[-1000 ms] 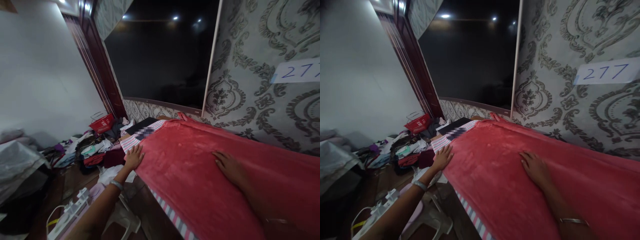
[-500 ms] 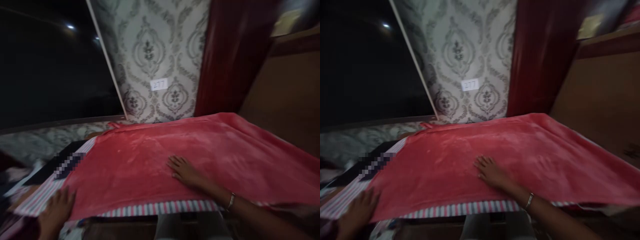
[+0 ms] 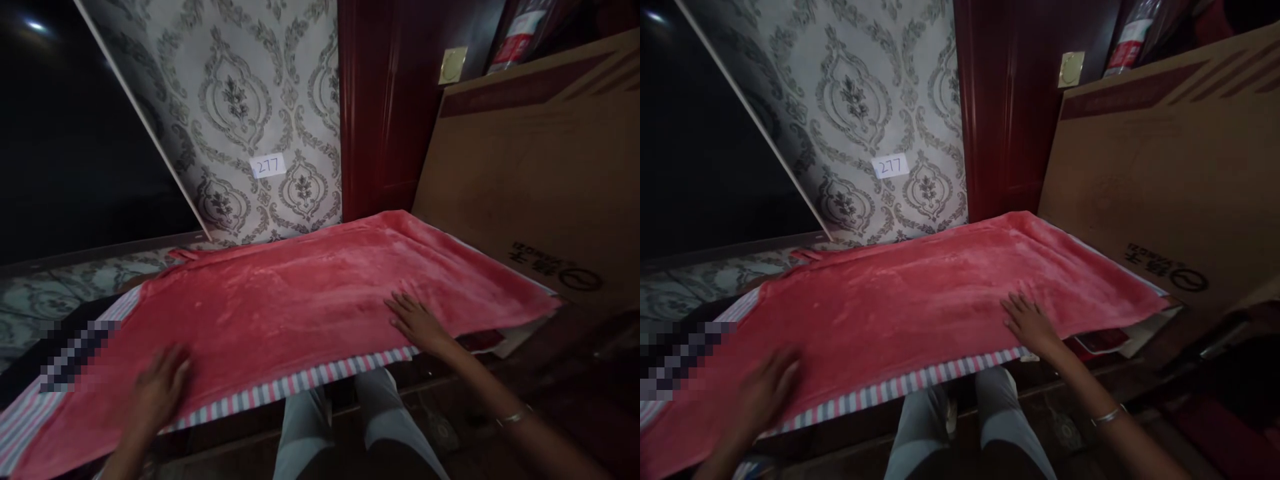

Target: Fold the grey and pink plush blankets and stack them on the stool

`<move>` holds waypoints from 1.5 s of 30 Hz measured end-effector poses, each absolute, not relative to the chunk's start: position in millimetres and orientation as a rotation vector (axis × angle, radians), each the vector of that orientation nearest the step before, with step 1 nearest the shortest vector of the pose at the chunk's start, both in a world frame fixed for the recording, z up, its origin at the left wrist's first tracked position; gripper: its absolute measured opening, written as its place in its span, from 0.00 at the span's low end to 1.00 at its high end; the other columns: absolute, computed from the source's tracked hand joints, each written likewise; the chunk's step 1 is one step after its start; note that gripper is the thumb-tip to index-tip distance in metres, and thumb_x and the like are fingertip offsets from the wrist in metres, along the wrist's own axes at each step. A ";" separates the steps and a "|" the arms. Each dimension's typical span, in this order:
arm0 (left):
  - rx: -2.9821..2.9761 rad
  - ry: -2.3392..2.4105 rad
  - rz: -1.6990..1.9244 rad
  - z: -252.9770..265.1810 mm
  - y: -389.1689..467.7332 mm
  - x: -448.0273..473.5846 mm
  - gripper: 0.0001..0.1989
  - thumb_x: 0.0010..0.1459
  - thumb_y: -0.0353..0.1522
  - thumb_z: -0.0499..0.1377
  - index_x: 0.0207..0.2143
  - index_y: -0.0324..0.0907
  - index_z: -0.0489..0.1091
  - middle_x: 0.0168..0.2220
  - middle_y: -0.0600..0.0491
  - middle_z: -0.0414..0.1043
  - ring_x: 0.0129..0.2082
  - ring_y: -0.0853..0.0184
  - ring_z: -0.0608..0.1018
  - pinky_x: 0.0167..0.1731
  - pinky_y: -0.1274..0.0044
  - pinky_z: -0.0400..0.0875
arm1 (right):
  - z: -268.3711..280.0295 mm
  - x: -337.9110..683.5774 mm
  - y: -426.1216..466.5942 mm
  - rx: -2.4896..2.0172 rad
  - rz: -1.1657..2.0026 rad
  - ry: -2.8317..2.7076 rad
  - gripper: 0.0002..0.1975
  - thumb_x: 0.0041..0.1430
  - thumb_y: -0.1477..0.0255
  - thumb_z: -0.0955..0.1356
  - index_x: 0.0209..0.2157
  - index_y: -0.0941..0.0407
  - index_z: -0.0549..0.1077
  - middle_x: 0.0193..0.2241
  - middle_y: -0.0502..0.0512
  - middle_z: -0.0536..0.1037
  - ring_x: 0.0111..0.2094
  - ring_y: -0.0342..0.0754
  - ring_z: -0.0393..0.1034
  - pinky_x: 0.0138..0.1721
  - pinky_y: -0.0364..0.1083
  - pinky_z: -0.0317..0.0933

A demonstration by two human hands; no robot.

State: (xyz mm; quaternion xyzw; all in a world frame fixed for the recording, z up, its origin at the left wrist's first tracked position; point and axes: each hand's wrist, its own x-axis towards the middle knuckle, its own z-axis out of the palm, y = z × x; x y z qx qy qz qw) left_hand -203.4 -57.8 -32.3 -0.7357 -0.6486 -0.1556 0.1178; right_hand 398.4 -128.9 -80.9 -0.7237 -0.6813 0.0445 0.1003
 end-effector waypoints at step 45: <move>-2.920 -1.337 -0.034 -30.5 80.4 241.5 0.32 0.67 0.46 0.44 0.70 0.47 0.52 0.73 0.44 0.41 0.72 0.52 0.46 0.67 0.52 0.42 | 4.6 624.5 70.5 -2.409 0.068 -0.958 0.22 0.63 0.72 0.63 0.55 0.67 0.73 0.47 0.74 0.79 0.49 0.61 0.75 0.47 0.52 0.67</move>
